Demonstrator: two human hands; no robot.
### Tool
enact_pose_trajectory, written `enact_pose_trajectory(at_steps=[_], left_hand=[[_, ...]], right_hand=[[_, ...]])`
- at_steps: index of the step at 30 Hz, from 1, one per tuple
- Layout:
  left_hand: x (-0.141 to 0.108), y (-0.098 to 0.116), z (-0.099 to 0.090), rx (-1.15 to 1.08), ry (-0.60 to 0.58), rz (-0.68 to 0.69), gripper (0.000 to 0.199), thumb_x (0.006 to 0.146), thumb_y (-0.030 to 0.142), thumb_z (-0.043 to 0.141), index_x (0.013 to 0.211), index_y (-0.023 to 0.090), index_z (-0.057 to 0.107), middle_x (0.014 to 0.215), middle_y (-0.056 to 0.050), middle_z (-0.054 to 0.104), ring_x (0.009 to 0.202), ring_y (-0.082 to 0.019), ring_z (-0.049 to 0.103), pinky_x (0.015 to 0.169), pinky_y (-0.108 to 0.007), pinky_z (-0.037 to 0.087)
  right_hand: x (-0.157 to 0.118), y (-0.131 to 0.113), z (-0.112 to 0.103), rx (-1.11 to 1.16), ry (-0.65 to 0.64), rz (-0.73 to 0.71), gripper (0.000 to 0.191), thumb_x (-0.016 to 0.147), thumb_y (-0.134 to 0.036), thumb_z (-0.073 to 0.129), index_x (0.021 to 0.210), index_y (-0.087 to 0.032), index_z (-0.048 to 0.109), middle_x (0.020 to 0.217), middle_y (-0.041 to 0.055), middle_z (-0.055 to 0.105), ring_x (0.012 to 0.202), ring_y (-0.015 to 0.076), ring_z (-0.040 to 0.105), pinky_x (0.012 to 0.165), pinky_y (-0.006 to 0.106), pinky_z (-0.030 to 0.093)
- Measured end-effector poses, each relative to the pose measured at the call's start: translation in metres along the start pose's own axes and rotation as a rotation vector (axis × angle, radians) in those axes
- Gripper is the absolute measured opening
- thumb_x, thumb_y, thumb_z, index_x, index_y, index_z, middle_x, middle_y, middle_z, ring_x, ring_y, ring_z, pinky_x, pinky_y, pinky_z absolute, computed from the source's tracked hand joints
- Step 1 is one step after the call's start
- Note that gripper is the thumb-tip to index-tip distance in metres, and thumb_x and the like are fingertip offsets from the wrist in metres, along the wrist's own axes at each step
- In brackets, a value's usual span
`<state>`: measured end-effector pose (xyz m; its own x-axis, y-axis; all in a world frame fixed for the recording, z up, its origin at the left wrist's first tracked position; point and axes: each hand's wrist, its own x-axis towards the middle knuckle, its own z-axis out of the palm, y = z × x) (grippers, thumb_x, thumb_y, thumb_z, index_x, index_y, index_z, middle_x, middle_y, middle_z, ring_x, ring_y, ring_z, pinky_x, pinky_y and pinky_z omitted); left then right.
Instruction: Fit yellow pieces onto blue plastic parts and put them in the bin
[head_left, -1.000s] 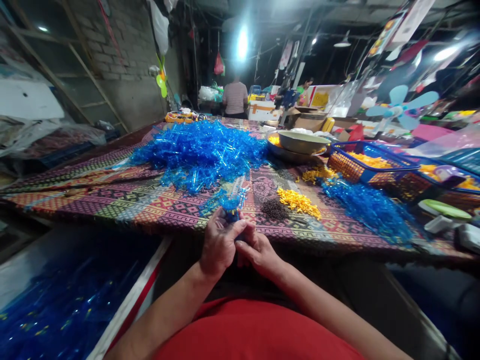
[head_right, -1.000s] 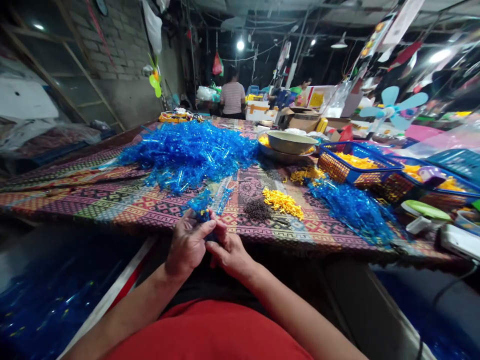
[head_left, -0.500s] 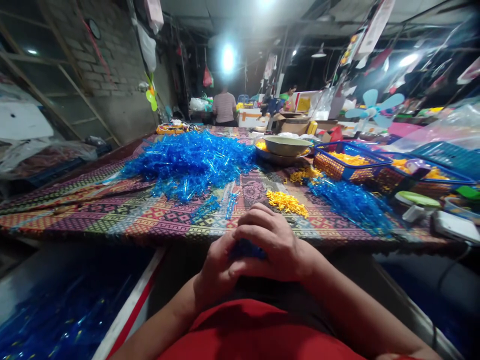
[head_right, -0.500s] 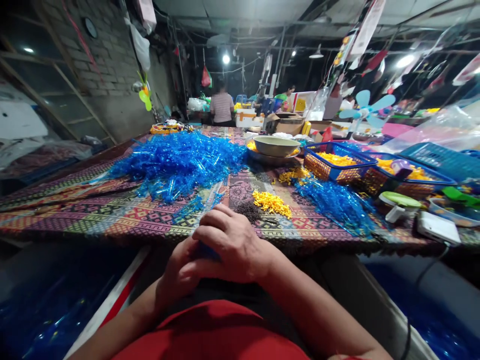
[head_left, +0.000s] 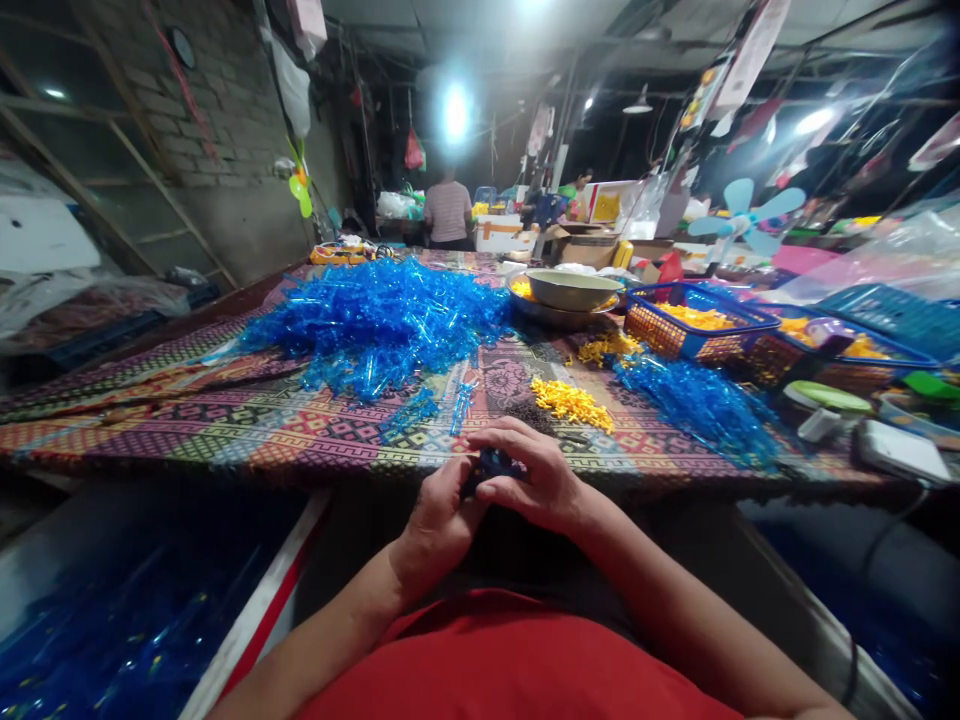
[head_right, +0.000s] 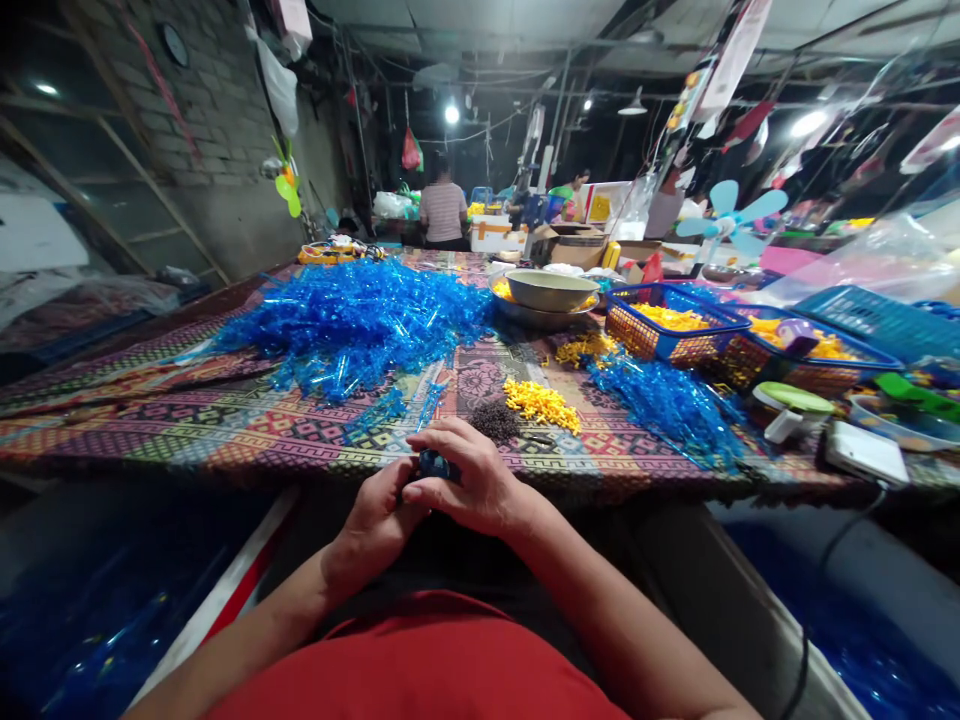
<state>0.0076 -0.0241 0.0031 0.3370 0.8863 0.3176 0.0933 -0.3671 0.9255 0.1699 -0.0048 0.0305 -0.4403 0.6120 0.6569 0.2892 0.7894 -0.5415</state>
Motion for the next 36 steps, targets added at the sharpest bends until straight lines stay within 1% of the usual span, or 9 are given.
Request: enact_pose_trajectory(at_steps=[5,9,14,17,19,22,26,31,36], left_hand=[[-0.002,-0.007,0.011,-0.016,0.062,0.056,0.012,0.076,0.017,0.059,0.086,0.02,0.063,0.086,-0.006,0.062,0.083,-0.02,0.056,0.08,-0.029,0.041],[0.001,-0.017,0.008,-0.097,0.102,-0.093,0.02,0.068,0.014,0.064,0.087,0.02,0.064,0.083,-0.006,0.063,0.081,-0.02,0.058,0.075,-0.028,0.045],[0.01,-0.016,-0.018,-0.568,-0.349,-0.553,0.016,0.069,0.018,0.059,0.085,0.015,0.057,0.056,0.001,0.054,0.041,-0.014,0.056,0.036,-0.02,0.041],[0.014,-0.012,-0.028,-0.794,-0.587,-0.669,0.022,0.067,0.021,0.06,0.087,0.012,0.057,0.065,-0.001,0.055,0.047,-0.017,0.061,0.036,-0.023,0.046],[0.014,-0.008,-0.028,-0.799,-0.645,-0.678,0.026,0.07,0.026,0.056,0.093,0.013,0.057,0.067,-0.002,0.055,0.047,-0.019,0.062,0.036,-0.026,0.047],[0.01,-0.001,-0.022,-0.495,-0.48,-0.514,0.03,0.076,0.027,0.053,0.105,0.019,0.055,0.074,-0.004,0.058,0.054,-0.019,0.063,0.044,-0.029,0.05],[-0.002,0.002,-0.013,0.204,-0.11,-0.05,0.029,0.081,0.022,0.052,0.109,0.021,0.058,0.103,-0.011,0.061,0.095,-0.026,0.06,0.084,-0.037,0.046],[-0.006,-0.006,-0.011,0.639,-0.222,0.14,0.037,0.088,0.022,0.039,0.123,0.014,0.046,0.107,-0.015,0.06,0.1,-0.026,0.058,0.087,-0.04,0.045],[0.0,-0.008,-0.014,0.483,-0.281,0.089,0.033,0.088,0.026,0.04,0.117,0.015,0.052,0.103,-0.012,0.062,0.098,-0.024,0.059,0.085,-0.036,0.047]], right_hand=[[0.001,-0.005,0.011,-0.158,0.147,-0.042,0.013,0.079,-0.027,0.06,0.089,-0.018,0.063,0.082,0.0074,0.063,0.078,0.0178,0.058,0.072,0.032,0.048],[0.0,0.009,0.02,-0.072,0.175,0.14,0.013,0.08,-0.029,0.06,0.082,-0.018,0.065,0.076,0.0059,0.064,0.072,0.0165,0.059,0.07,0.031,0.049],[-0.015,0.024,0.004,0.383,-0.095,0.262,0.059,0.076,-0.034,0.066,0.13,-0.026,0.044,0.124,0.0098,0.052,0.105,0.021,0.054,0.077,0.032,0.05],[-0.021,0.02,-0.009,0.361,-0.141,0.183,0.045,0.08,-0.024,0.063,0.124,-0.028,0.052,0.126,0.0077,0.05,0.112,0.02,0.05,0.086,0.033,0.047],[-0.023,0.017,-0.013,0.314,-0.115,0.164,0.038,0.082,-0.02,0.061,0.119,-0.027,0.057,0.118,0.0071,0.054,0.108,0.0187,0.051,0.089,0.033,0.045],[-0.025,0.015,-0.01,0.256,-0.077,0.197,0.036,0.083,-0.02,0.059,0.118,-0.025,0.057,0.111,0.0075,0.053,0.102,0.0178,0.053,0.085,0.032,0.046],[-0.028,0.016,-0.003,0.157,-0.039,0.19,0.037,0.083,-0.022,0.059,0.119,-0.025,0.055,0.108,0.0074,0.051,0.1,0.018,0.051,0.084,0.032,0.045],[-0.029,0.015,-0.001,0.087,-0.044,0.172,0.029,0.084,-0.026,0.057,0.113,-0.023,0.057,0.1,0.0072,0.051,0.094,0.0187,0.051,0.08,0.032,0.044],[-0.03,0.013,-0.001,0.047,-0.034,0.249,0.023,0.084,-0.029,0.056,0.106,-0.021,0.06,0.093,0.0064,0.051,0.086,0.018,0.052,0.077,0.032,0.044]])
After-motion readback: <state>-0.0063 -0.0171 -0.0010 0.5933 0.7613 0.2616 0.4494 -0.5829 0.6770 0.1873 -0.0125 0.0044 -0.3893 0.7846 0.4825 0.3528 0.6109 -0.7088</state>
